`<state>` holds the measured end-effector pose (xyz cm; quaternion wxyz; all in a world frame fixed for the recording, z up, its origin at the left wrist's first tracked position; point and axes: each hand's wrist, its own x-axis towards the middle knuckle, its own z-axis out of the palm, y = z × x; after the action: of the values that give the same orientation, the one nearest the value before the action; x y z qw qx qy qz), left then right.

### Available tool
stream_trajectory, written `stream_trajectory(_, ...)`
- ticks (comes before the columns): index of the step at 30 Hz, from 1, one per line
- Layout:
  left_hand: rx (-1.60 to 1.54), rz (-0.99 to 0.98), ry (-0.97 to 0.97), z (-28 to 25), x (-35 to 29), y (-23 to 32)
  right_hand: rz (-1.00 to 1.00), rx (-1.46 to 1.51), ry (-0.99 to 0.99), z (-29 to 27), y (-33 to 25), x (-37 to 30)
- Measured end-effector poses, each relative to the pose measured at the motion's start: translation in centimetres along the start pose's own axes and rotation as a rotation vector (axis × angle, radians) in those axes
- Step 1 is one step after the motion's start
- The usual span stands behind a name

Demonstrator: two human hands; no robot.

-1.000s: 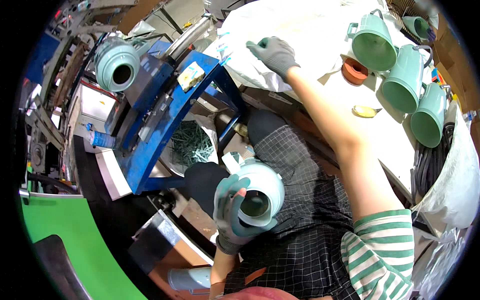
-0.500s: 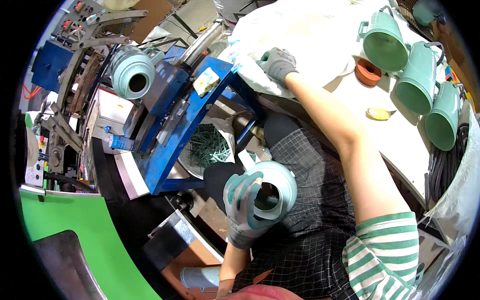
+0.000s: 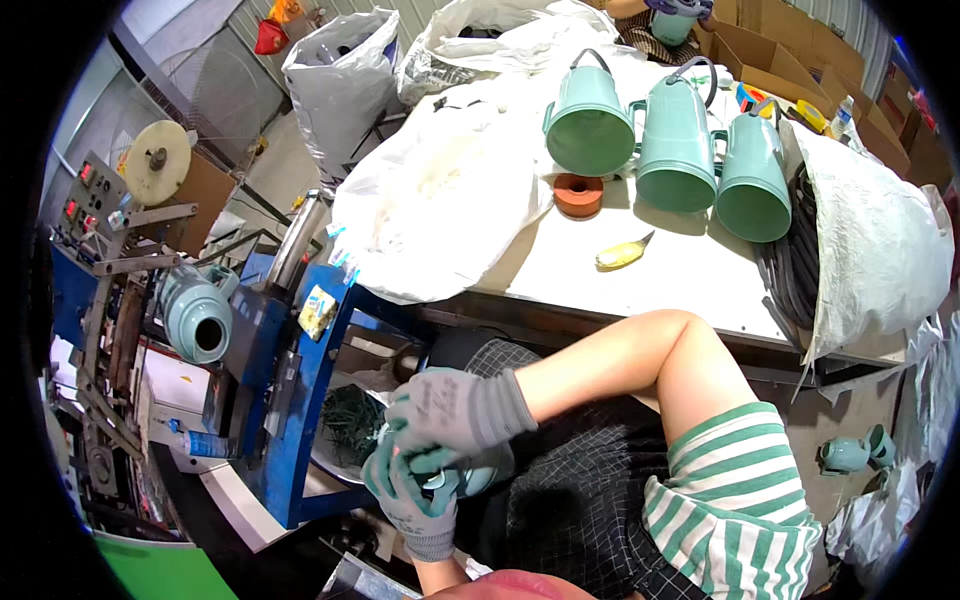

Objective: The person assembles light blue plastic pitchers by attaching grey handles to the bodies. They pick up a pitcher body, retrieve a handle from a nearby pile, and snap the handle into place on the pitcher. The person repeats this process for multiple units, placing the finished pitchers on a table.

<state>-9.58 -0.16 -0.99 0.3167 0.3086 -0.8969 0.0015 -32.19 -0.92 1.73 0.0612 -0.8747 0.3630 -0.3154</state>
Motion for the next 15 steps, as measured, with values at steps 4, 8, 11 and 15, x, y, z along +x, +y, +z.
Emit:
stream_trajectory(4, -0.035, -0.070, 0.008, -0.4, -0.9, 0.7, -0.168, -0.049, 0.024, 1.2, -0.4, -1.4)
stream_trajectory(8, -0.009, -0.103, -0.067, -1.8, -1.4, 0.0, -0.282, 0.033, 0.032, 1.9, -0.6, -1.4)
stream_trajectory(11, 0.014, 0.002, -0.113, -2.4, -1.3, -0.4, -0.284, -0.069, -0.160, 1.3, -1.2, -1.0)
stream_trajectory(15, 0.211, 0.083, -0.137, -3.0, -0.8, 0.9, -0.159, 0.070, -0.208, 2.2, -1.6, -1.5)
